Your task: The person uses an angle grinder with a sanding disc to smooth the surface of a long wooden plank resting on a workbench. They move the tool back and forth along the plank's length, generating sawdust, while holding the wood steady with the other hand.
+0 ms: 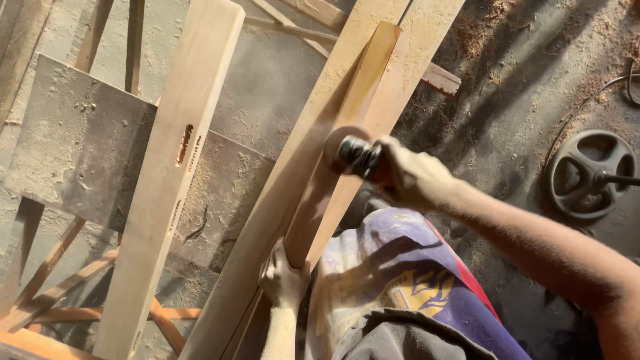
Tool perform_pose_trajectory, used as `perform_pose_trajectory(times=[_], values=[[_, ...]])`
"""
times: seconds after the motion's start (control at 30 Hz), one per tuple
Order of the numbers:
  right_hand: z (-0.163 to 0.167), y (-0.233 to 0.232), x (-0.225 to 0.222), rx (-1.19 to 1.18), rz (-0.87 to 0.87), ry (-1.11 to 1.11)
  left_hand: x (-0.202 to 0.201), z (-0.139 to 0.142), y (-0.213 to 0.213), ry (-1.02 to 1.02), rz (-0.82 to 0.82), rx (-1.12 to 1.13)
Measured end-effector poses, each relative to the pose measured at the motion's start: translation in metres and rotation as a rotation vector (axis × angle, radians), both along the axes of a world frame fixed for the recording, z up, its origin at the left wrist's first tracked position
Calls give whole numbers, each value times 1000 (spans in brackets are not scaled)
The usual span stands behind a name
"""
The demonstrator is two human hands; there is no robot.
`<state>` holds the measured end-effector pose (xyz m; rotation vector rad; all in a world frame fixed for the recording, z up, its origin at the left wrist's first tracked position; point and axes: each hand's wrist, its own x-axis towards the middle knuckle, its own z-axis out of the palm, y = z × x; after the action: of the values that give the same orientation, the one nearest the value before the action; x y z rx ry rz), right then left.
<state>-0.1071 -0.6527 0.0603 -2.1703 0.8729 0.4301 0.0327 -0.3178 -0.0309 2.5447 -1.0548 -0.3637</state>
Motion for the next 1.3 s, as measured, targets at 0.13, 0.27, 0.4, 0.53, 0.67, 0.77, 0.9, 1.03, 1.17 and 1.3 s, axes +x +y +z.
perform_pose_trajectory(times=[0.13, 0.27, 0.4, 0.53, 0.67, 0.77, 0.9, 1.03, 1.17, 1.3], values=[[-5, -69, -6, -140, -85, -135, -1, 1, -2, 44, 4, 3], [-20, -124, 0, -120, -350, 24, -2, 3, -2, 21, 24, 33], [-18, -159, 7, -143, -478, -18, -4, 4, -2, 16, 16, 3], [-8, -148, 24, -52, -635, -27, -7, 4, -4, 6, 35, 47], [-2, -72, 17, -67, -301, -14, -6, 3, -8, 12, 53, 34], [0, -43, 2, -79, -7, -79, -6, 2, -10, 7, 42, 15], [-5, -84, -5, -104, -57, -49, -6, 1, -12, -16, 46, 24], [-11, -150, 16, -166, -196, -211, -6, 5, -16, -37, 49, -24], [-11, -188, 36, -147, -449, -81, -4, 9, -16, -9, 57, -56], [-22, -141, 35, -548, 185, -279, 2, 8, -8, -34, 47, -102]])
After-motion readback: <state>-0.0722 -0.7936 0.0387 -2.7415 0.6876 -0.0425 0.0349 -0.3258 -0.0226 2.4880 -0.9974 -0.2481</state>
